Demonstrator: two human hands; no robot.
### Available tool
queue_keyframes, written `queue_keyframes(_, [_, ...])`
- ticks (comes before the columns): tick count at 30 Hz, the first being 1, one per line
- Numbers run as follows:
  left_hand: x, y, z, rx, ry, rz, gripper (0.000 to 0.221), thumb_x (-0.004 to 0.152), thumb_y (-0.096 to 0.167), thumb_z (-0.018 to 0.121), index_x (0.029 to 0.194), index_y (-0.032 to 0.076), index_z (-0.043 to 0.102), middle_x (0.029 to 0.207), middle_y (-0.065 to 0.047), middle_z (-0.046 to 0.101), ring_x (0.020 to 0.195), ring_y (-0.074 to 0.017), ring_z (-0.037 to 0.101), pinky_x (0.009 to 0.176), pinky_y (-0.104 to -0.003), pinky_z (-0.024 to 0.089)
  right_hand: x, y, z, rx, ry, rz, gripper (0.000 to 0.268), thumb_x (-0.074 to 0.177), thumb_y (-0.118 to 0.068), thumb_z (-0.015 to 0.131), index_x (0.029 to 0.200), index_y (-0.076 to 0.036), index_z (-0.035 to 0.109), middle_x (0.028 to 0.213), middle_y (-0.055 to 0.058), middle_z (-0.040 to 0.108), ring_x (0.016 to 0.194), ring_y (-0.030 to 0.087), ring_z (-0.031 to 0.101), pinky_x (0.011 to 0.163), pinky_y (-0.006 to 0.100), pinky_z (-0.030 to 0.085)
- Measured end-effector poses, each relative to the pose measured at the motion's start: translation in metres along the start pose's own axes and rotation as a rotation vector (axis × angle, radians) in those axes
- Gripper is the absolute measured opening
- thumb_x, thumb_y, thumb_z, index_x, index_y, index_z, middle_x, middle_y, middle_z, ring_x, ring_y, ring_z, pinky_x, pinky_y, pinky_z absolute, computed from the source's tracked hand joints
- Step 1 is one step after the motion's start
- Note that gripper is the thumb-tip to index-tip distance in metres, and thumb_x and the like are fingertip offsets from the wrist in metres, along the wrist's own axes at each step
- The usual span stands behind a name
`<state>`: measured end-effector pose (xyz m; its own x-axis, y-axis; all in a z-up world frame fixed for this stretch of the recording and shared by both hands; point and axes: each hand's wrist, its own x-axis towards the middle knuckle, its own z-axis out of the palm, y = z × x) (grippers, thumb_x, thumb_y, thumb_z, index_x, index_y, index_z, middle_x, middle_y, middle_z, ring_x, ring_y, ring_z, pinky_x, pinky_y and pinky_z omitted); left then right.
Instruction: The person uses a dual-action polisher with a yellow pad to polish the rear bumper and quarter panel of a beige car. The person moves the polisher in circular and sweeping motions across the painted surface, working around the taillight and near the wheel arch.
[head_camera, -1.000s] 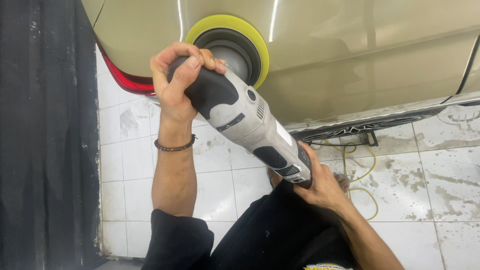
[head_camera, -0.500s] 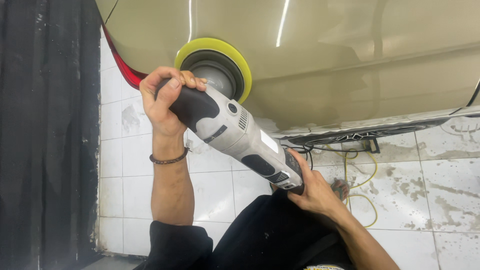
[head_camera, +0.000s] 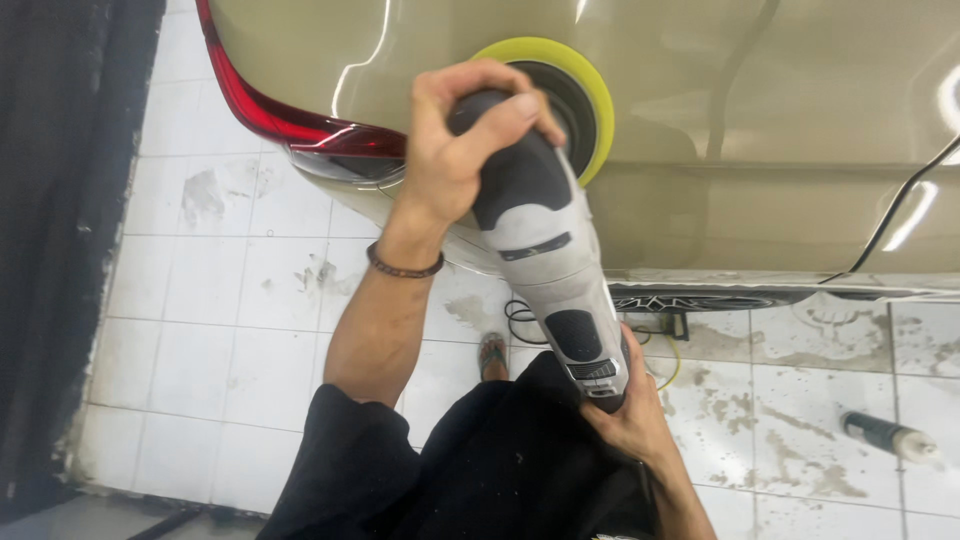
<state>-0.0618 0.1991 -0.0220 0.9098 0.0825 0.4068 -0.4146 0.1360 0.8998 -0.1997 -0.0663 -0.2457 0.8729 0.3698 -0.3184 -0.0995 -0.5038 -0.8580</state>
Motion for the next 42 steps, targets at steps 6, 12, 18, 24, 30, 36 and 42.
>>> queue_keyframes(6, [0.028,-0.013,0.057,0.039,-0.062,0.115,0.017,0.083,0.022,0.068,0.073,0.008,0.067,0.066,-0.002,0.07,0.06,-0.0102,0.067,0.062,-0.024,0.058,-0.005,0.026,-0.012,0.119,0.221,0.06,0.091,0.06,-0.003,0.077,0.141,-0.007,0.037,0.095,0.011,0.067,0.08,0.022,0.065,0.077,0.037,0.054])
queue_keyframes(12, [0.05,-0.046,0.1,0.156,-0.034,0.13,0.03,0.067,0.054,0.063,0.064,0.026,0.074,0.053,0.011,0.075,0.047,-0.0037,0.069,0.045,-0.018,0.054,-0.012,0.032,-0.021,0.329,0.277,0.012,0.015,0.074,0.005,0.069,0.084,0.0,0.06,0.062,0.012,0.059,0.038,0.021,0.055,0.026,0.037,0.048])
queue_keyframes(18, [0.053,-0.039,0.081,0.079,0.046,0.21,0.03,0.063,0.05,0.065,0.057,0.021,0.074,0.051,0.015,0.068,0.051,-0.0002,0.061,0.053,-0.02,0.048,-0.006,0.019,-0.022,0.134,0.28,-0.073,0.03,0.071,-0.003,0.072,0.097,-0.002,0.057,0.081,0.011,0.067,0.059,0.022,0.065,0.051,0.036,0.058])
queue_keyframes(24, [0.018,-0.036,0.056,0.131,0.231,0.255,0.037,0.064,0.065,0.06,0.063,0.029,0.066,0.057,0.019,0.064,0.053,0.0011,0.059,0.056,-0.018,0.047,-0.002,0.003,0.002,0.124,0.281,-0.15,0.055,0.073,-0.005,0.073,0.118,-0.004,0.042,0.091,0.013,0.063,0.071,0.023,0.064,0.06,0.036,0.059])
queue_keyframes(30, [-0.117,-0.081,0.055,0.219,0.501,0.333,0.067,0.087,0.052,0.067,0.132,0.008,0.046,0.124,-0.009,0.055,0.112,-0.0211,0.057,0.105,-0.035,0.056,-0.004,-0.033,0.017,0.165,0.351,-0.108,0.013,0.074,-0.002,0.068,0.083,-0.002,0.059,0.07,0.009,0.063,0.05,0.019,0.059,0.039,0.034,0.053])
queue_keyframes(36, [-0.14,-0.069,0.067,0.007,-0.022,-0.373,0.126,0.05,0.071,0.065,0.148,0.0,0.029,0.144,-0.022,0.053,0.12,-0.039,0.063,0.096,-0.048,0.056,-0.005,-0.038,0.019,0.211,0.363,-0.163,0.038,0.076,0.0,0.068,0.112,0.01,0.064,0.092,0.02,0.071,0.087,0.024,0.072,0.069,0.038,0.062])
queue_keyframes(42, [-0.123,-0.061,0.06,0.057,0.014,-0.462,0.119,0.04,0.07,0.065,0.136,0.001,0.046,0.122,-0.016,0.07,0.105,-0.0346,0.071,0.084,-0.042,0.061,-0.006,-0.052,0.029,0.191,0.444,-0.2,0.038,0.074,-0.004,0.07,0.107,0.0,0.054,0.068,0.01,0.059,0.052,0.015,0.058,0.044,0.031,0.051])
